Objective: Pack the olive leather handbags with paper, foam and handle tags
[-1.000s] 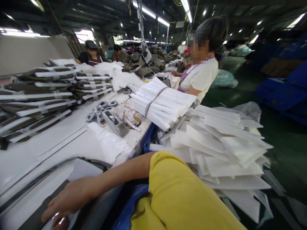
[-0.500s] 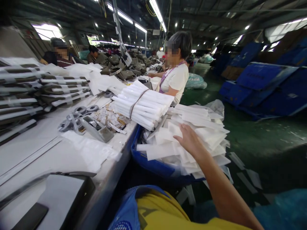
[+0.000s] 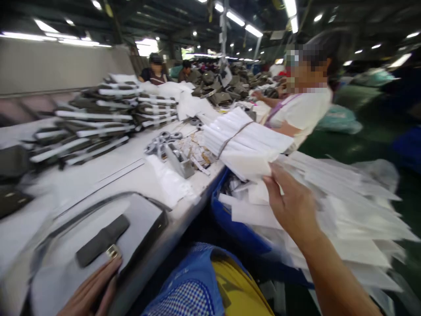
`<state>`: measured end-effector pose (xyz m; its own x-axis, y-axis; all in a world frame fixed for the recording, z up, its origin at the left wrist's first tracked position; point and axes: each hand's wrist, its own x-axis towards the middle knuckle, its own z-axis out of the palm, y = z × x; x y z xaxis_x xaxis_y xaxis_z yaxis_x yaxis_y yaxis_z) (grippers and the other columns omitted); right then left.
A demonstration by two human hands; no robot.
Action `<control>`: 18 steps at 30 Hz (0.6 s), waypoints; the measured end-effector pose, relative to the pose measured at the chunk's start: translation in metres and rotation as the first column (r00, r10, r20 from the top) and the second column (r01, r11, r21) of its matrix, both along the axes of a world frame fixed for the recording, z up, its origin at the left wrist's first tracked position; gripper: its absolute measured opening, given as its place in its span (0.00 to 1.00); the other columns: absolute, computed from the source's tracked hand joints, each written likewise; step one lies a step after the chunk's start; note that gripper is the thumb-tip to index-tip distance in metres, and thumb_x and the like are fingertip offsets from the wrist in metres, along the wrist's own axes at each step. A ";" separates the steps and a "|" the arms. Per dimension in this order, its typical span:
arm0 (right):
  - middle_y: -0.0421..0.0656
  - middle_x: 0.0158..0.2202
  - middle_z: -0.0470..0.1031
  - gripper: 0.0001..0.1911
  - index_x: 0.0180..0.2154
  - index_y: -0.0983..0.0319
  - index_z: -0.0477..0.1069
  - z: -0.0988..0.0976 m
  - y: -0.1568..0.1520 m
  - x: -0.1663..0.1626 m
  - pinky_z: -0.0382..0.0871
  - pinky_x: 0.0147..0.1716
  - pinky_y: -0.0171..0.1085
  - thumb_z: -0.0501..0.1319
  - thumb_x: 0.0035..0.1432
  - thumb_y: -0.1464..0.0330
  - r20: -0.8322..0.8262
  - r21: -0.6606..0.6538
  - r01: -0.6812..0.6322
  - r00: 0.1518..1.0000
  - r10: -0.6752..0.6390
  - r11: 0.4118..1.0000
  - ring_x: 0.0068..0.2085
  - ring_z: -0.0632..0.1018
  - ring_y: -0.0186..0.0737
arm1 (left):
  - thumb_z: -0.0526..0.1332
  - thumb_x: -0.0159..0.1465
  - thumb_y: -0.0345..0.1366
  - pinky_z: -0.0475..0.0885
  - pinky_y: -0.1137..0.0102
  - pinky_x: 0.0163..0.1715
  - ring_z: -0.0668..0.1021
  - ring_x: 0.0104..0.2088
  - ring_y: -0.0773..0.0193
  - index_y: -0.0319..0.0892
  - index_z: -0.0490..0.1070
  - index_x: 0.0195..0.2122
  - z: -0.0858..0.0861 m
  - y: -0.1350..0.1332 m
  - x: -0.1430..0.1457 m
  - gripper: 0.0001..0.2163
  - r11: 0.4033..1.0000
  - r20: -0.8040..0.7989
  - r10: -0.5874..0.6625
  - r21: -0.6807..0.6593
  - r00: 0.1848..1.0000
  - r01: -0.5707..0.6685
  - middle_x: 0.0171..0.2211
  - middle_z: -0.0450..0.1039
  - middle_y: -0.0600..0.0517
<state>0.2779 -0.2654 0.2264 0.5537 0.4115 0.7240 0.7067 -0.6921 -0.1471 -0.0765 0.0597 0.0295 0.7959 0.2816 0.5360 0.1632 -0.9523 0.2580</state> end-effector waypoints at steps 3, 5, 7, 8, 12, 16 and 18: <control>0.47 0.48 0.78 0.22 0.59 0.54 0.66 -0.010 0.055 -0.027 0.76 0.41 0.43 0.53 0.67 0.57 -0.356 0.190 -0.352 0.846 0.398 0.917 0.45 0.80 0.49 | 0.57 0.67 0.34 0.73 0.65 0.56 0.76 0.55 0.59 0.48 0.65 0.62 0.014 -0.012 -0.004 0.21 0.997 -0.060 0.075 0.030 0.995 -0.073 0.56 0.74 0.53; 0.45 0.45 0.78 0.25 0.64 0.52 0.58 -0.031 0.089 -0.050 0.78 0.37 0.41 0.51 0.68 0.56 -0.612 0.294 -0.544 0.524 0.592 0.785 0.42 0.80 0.45 | 0.56 0.68 0.33 0.72 0.65 0.57 0.75 0.57 0.60 0.46 0.67 0.60 0.023 -0.018 -0.002 0.19 0.994 -0.110 0.112 0.018 0.988 -0.111 0.55 0.74 0.52; 0.44 0.42 0.78 0.28 0.67 0.52 0.51 -0.053 0.111 -0.075 0.78 0.35 0.38 0.48 0.69 0.55 -0.772 0.359 -0.676 0.173 0.612 0.643 0.38 0.81 0.42 | 0.55 0.68 0.33 0.71 0.65 0.58 0.74 0.57 0.60 0.45 0.67 0.60 0.029 -0.023 -0.001 0.18 0.989 -0.150 0.150 0.017 0.977 -0.149 0.55 0.74 0.51; 0.45 0.42 0.77 0.30 0.68 0.52 0.49 -0.062 0.117 -0.086 0.78 0.36 0.38 0.48 0.68 0.52 -0.810 0.374 -0.731 0.043 0.585 0.571 0.39 0.81 0.42 | 0.54 0.69 0.33 0.71 0.65 0.58 0.74 0.57 0.60 0.44 0.67 0.60 0.030 -0.025 -0.001 0.18 0.987 -0.168 0.158 0.019 0.973 -0.158 0.56 0.74 0.51; 0.50 0.56 0.71 0.50 0.68 0.51 0.49 -0.073 0.123 -0.111 0.74 0.52 0.46 0.66 0.51 0.44 -0.854 0.262 -0.924 -0.086 0.514 0.280 0.54 0.76 0.52 | 0.50 0.71 0.33 0.69 0.63 0.60 0.72 0.59 0.59 0.43 0.65 0.61 0.018 -0.029 -0.002 0.18 0.983 -0.209 0.183 0.010 0.961 -0.185 0.59 0.71 0.51; 0.48 0.61 0.67 0.40 0.66 0.51 0.55 -0.059 0.148 -0.117 0.68 0.58 0.44 0.67 0.56 0.59 -0.815 0.120 -0.993 -0.088 0.572 0.020 0.59 0.71 0.48 | 0.50 0.71 0.31 0.70 0.62 0.59 0.73 0.58 0.60 0.45 0.65 0.60 -0.011 -0.024 -0.002 0.18 0.976 -0.200 0.216 0.070 0.956 -0.206 0.56 0.73 0.49; 0.48 0.59 0.69 0.31 0.66 0.53 0.57 -0.054 0.175 -0.120 0.68 0.58 0.42 0.60 0.63 0.65 -0.744 0.064 -0.997 -0.082 0.663 -0.052 0.58 0.72 0.45 | 0.51 0.71 0.34 0.70 0.61 0.59 0.73 0.58 0.59 0.44 0.66 0.60 -0.023 -0.024 -0.003 0.18 0.972 -0.203 0.229 0.105 0.952 -0.211 0.56 0.73 0.49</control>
